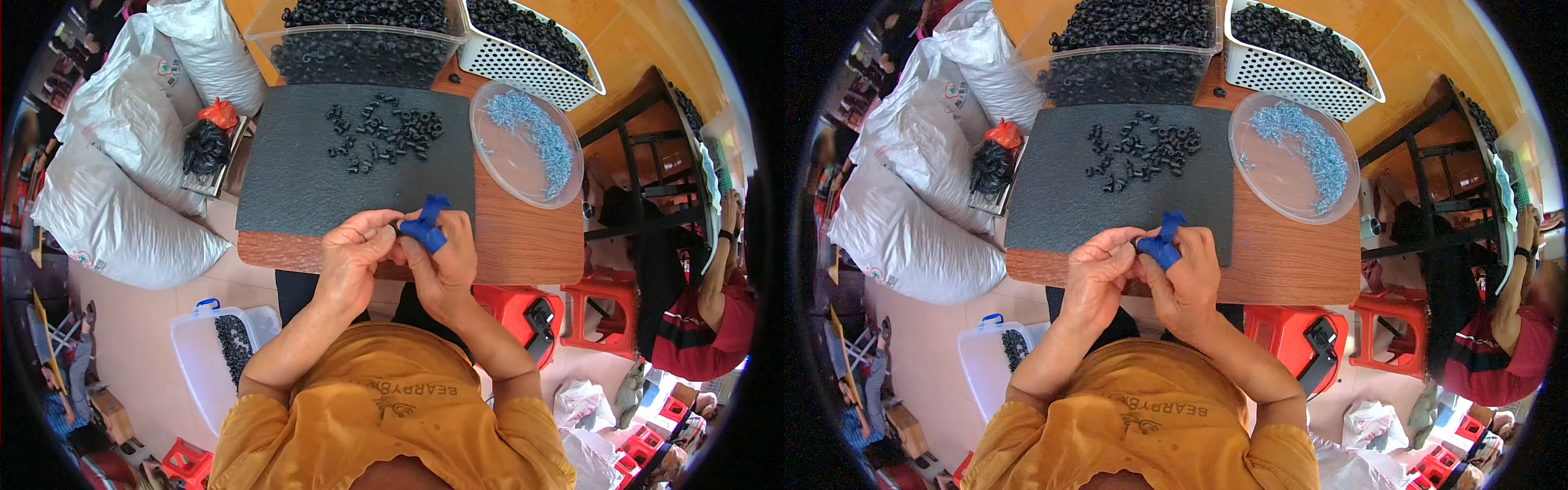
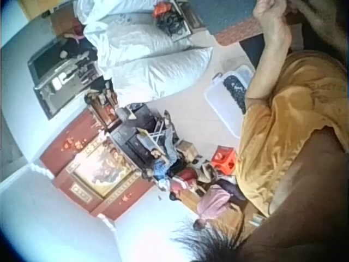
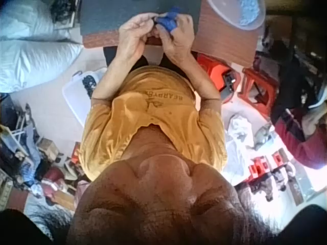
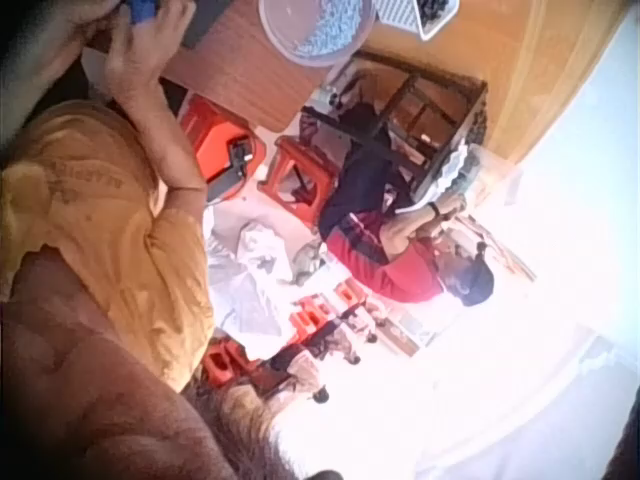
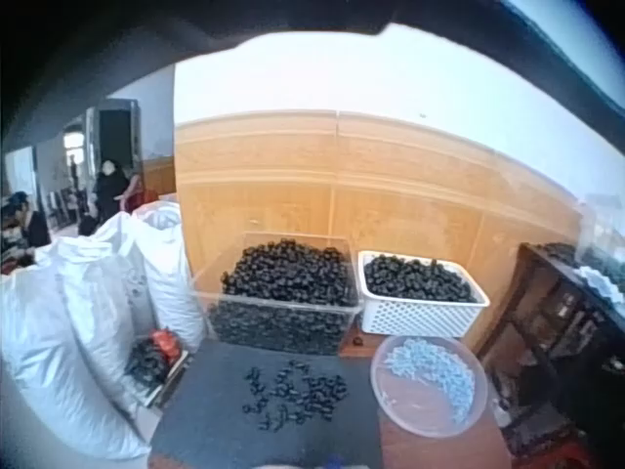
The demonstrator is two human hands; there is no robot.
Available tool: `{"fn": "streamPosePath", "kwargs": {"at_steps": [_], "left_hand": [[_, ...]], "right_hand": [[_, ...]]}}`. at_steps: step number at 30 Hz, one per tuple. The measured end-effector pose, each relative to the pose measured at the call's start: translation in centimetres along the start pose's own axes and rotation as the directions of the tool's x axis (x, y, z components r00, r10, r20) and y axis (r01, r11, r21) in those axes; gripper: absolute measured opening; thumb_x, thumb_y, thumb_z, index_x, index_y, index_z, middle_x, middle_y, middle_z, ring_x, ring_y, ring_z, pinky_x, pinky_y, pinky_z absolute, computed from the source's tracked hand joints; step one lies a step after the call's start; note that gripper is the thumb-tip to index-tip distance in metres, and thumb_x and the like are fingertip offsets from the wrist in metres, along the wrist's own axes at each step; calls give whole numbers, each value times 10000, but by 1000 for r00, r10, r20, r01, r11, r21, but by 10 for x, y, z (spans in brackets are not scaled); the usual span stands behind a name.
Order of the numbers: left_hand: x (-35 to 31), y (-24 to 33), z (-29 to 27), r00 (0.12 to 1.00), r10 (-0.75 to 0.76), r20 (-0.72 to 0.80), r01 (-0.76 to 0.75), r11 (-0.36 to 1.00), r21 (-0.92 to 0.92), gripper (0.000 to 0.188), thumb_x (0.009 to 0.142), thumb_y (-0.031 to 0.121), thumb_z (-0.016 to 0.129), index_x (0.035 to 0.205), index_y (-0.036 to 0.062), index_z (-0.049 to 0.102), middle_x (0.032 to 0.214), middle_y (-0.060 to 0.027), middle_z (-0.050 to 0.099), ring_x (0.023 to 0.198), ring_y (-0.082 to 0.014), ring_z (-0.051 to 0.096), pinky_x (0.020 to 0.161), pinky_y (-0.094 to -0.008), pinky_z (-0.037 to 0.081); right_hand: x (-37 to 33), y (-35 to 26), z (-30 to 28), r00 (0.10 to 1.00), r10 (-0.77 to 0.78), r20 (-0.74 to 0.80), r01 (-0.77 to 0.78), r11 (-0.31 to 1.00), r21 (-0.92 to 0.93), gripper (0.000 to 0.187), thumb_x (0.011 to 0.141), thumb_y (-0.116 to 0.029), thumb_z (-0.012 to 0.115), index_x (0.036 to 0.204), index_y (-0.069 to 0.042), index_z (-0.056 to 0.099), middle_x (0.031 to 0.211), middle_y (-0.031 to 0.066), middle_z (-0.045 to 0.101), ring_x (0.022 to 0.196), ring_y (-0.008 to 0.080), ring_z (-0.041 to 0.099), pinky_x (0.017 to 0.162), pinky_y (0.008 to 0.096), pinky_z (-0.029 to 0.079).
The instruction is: The person assembles small black plastic components by hand at a workstation.
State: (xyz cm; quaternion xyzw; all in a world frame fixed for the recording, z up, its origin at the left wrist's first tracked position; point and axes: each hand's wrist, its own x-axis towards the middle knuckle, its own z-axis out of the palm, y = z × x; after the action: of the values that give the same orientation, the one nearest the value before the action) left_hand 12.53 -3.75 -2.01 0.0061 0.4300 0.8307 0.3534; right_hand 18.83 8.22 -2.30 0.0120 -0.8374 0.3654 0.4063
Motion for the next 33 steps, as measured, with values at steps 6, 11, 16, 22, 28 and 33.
{"fn": "streamPosePath", "kwargs": {"at_steps": [6, 11, 16, 22, 28, 33], "left_hand": [[11, -2, -15, 1000, -16, 18, 16, 1000, 6, 161, 886, 62, 561, 1022, -21, 585, 850, -114, 654, 689, -147, 608, 637, -262, 478], [13, -1, -22, 998, -58, 7, 58, 998, -20, 166, 883, 74, 566, 1019, -21, 584, 854, -128, 656, 675, -155, 613, 621, -264, 475], [13, 1, -25, 998, -59, 34, 60, 998, -14, 175, 884, 82, 564, 1021, -25, 586, 846, -132, 656, 648, -159, 615, 597, -262, 470], [13, -1, -27, 998, -48, 31, 48, 999, -3, 171, 885, 82, 560, 1014, -26, 591, 841, -135, 655, 635, -157, 614, 581, -255, 460], [15, -1, -26, 998, -56, 34, 56, 998, -4, 164, 884, 87, 564, 1002, -23, 594, 837, -134, 655, 621, -156, 613, 573, -251, 460], [16, -1, -27, 998, -51, 31, 51, 999, -9, 160, 884, 88, 563, 996, -22, 592, 834, -135, 657, 622, -158, 617, 565, -251, 462]], "right_hand": [[20, 30, -4, 969, 240, 61, -242, 969, 40, 183, 715, 30, 639, 891, -17, 619, 860, 125, 570, 799, 298, 534, 658, 356, 431], [27, 45, 2, 988, 123, 98, -121, 992, -29, 176, 700, 28, 661, 865, -7, 610, 830, 146, 556, 752, 311, 521, 629, 387, 423], [24, 44, 0, 994, 42, 105, -37, 998, -48, 176, 686, 19, 681, 842, -8, 604, 864, 164, 574, 767, 326, 528, 630, 393, 430], [25, 49, -9, 968, 204, 144, -192, 977, -92, 154, 688, 2, 681, 801, -3, 576, 883, 176, 576, 785, 354, 533, 635, 420, 431], [46, 84, 10, 987, 122, 107, -90, 962, -259, 173, 689, 5, 662, 765, 4, 506, 848, 175, 539, 788, 360, 517, 643, 445, 421], [48, 93, 20, 986, 21, 166, 38, 937, -346, 196, 669, -11, 680, 753, -6, 503, 801, 159, 516, 775, 354, 498, 645, 440, 427]]}}
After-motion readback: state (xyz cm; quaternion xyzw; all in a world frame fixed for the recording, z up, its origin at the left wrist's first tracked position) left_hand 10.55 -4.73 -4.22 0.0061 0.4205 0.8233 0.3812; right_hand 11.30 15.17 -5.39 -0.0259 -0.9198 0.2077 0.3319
